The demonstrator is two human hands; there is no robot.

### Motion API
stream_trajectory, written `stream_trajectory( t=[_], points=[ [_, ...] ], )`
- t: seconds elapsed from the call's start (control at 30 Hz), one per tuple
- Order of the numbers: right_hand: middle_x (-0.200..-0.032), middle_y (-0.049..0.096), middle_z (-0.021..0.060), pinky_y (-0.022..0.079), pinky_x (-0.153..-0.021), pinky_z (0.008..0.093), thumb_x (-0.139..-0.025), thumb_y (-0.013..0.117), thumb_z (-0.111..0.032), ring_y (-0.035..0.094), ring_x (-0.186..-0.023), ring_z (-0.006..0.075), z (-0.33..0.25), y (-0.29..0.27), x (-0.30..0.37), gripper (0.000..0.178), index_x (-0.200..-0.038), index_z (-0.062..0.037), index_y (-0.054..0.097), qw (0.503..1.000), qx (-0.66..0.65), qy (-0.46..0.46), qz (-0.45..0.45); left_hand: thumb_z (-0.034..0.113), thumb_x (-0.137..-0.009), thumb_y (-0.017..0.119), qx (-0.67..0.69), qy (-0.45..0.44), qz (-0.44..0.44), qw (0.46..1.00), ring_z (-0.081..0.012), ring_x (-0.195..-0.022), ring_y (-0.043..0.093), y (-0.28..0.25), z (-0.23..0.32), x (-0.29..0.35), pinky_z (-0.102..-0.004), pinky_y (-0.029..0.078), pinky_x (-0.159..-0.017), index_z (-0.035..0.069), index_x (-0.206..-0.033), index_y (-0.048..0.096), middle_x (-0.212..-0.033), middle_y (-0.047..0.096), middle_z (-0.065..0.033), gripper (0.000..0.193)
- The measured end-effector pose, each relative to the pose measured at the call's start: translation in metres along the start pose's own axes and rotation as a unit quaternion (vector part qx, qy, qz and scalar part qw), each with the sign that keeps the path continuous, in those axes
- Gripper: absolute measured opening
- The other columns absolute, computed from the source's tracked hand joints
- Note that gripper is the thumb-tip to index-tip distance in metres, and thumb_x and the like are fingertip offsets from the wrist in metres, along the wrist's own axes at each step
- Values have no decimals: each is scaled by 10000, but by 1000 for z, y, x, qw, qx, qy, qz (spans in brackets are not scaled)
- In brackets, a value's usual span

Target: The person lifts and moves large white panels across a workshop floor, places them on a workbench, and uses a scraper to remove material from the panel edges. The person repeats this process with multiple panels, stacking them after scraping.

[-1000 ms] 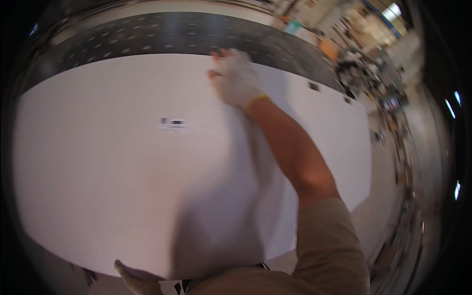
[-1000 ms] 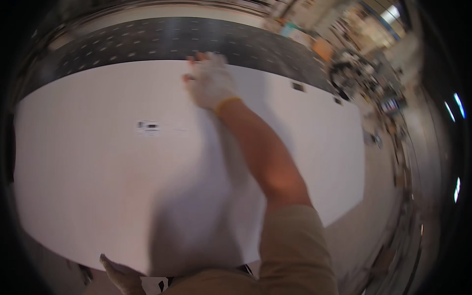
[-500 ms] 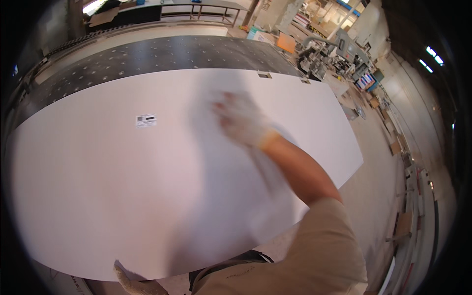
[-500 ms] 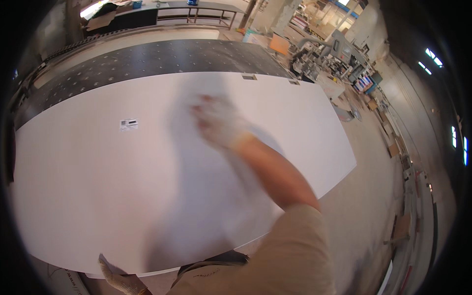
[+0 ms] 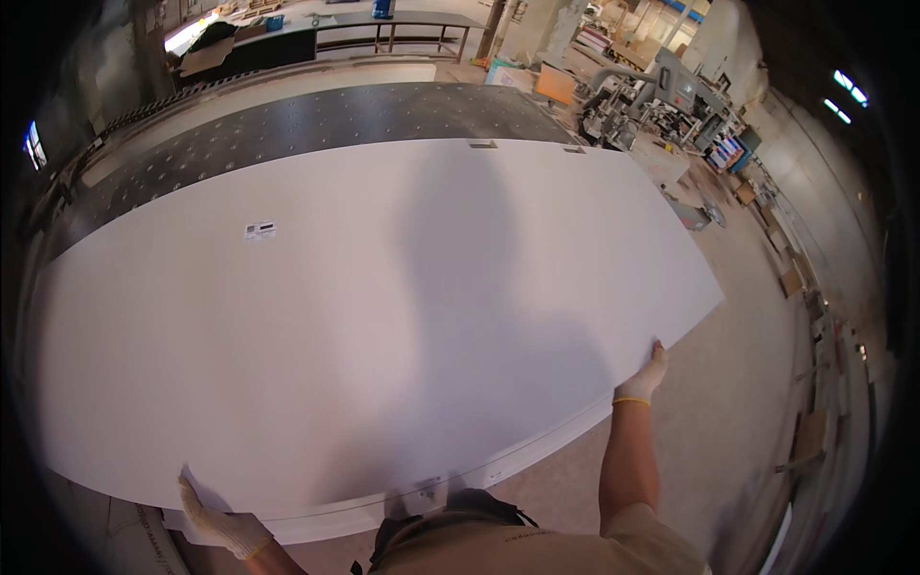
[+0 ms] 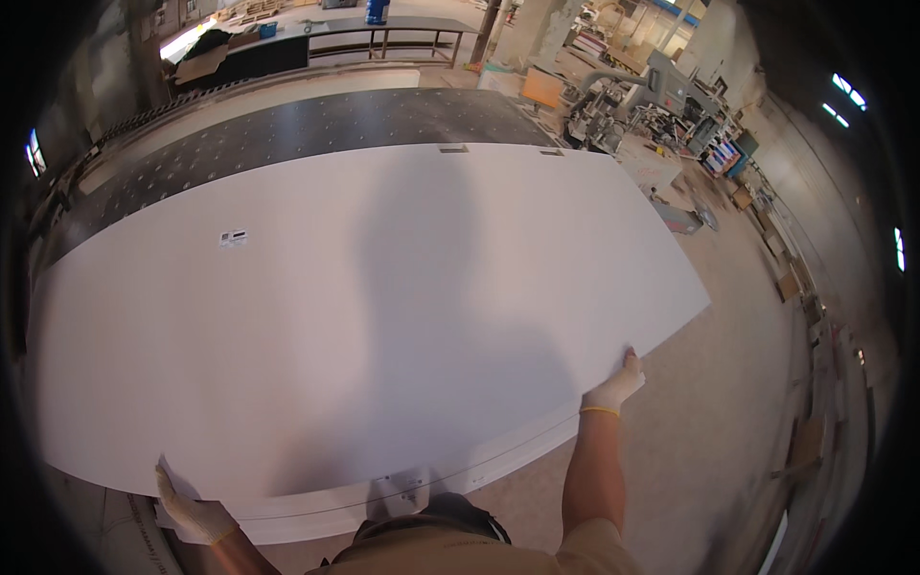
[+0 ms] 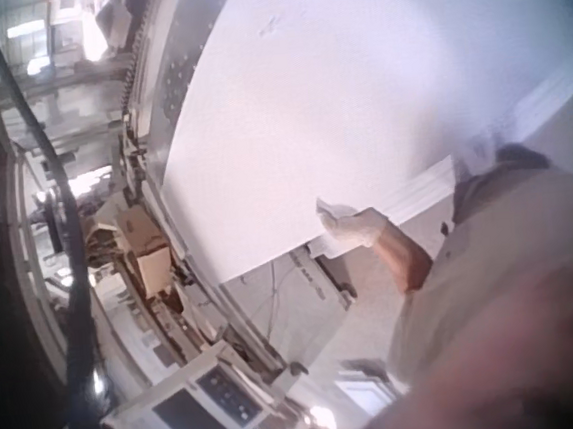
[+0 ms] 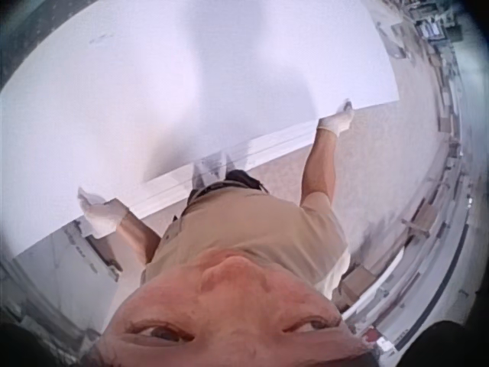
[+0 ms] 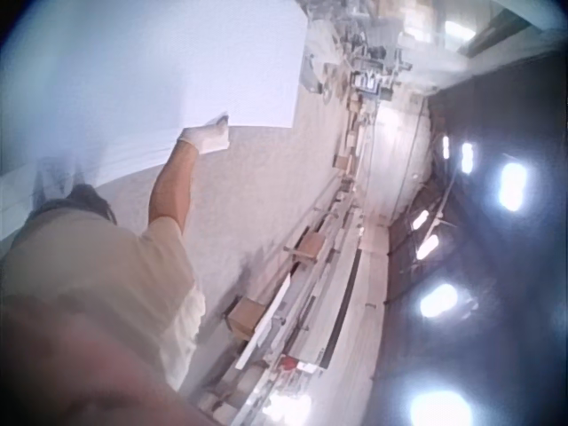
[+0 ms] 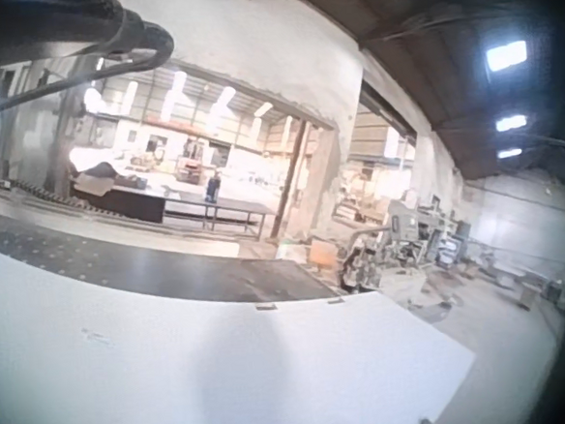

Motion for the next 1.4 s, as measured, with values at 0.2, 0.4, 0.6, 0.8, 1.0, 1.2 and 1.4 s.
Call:
stream_trajectory(
  t=[0.2, 0.4, 0.6, 0.8, 1.0, 1.2, 1.4],
  points=[
    [-1389, 599, 159, 516, -1073, 488, -1029, 459, -239, 591, -1286, 339, 58, 96, -9, 437, -1377, 13, 534, 995, -77, 52, -31, 262, -1068, 537, 198, -118, -24, 973, -244, -1131, 686, 75, -31, -73, -379, 568, -995, -48, -1296, 658, -1243, 694, -103, 404],
    [-1349, 627, 218, 510, -1026, 448, -997, 538, -284, 623, -1228, 339, 95, 170, -44, 510, -1358, 76, 548, 975, 208, -38, -70, 204, -1022, 608, 33, -21, -3, 999, -250, -1058, 677, 121, -33, -145, -362, 533, -944, -135, -1250, 667, -1233, 707, -157, 413],
    [-1256, 688, 275, 547, -937, 450, -963, 572, -301, 694, -1103, 375, 117, 232, -46, 549, -1328, 110, 588, 929, 356, -92, -39, 206, -963, 664, -58, 27, 84, 994, -280, -1088, 676, 153, -17, -182, -370, 521, -978, -144, -1299, 631, -1281, 705, -189, 486],
    [-1275, 697, 241, 556, -923, 440, -964, 568, -292, 711, -1039, 348, 137, 271, -36, 514, -1270, 116, 635, 922, 374, -78, -53, 363, -968, 643, -189, -51, 47, 980, -363, -1124, 702, 183, -25, -221, -415, 517, -1003, -59, -1324, 659, -1281, 722, -202, 552],
    [-1257, 715, 205, 548, -929, 423, -985, 602, -409, 695, -1085, 299, 182, 294, -75, 616, -1265, 139, 644, 936, 331, -49, -104, 566, -978, 558, -405, 15, 73, 911, -449, -1295, 618, 204, -41, -288, -437, 477, -1090, -113, -1417, 553, -1398, 630, -312, 809],
    [-1297, 680, 305, 522, -1039, 537, -995, 538, -232, 681, -1175, 458, 190, 313, -58, 489, -1407, 31, 520, 455, 814, -304, -193, 595, -1059, 455, -260, -47, -63, 962, -322, -1058, 704, 217, -135, -420, -406, 564, -1007, 12, -1413, 568, -1353, 654, -215, 692],
    [-1316, 674, 231, 550, -983, 438, -1060, 501, -203, 681, -1128, 335, 272, 32, 171, 477, -1471, 36, 541, 476, 701, -351, -397, 660, -1064, 416, -78, -268, -272, 921, -335, -1263, 617, 244, -201, -505, -462, 562, -1045, -7, -1505, 491, -1447, 576, -208, 803]
  ],
)
Point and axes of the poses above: each hand's wrist, its own x-axis away from the middle knuckle, its own y-axis out of the palm, z = x × y, the point moved 9 cm from there along -x, towards the middle knuckle
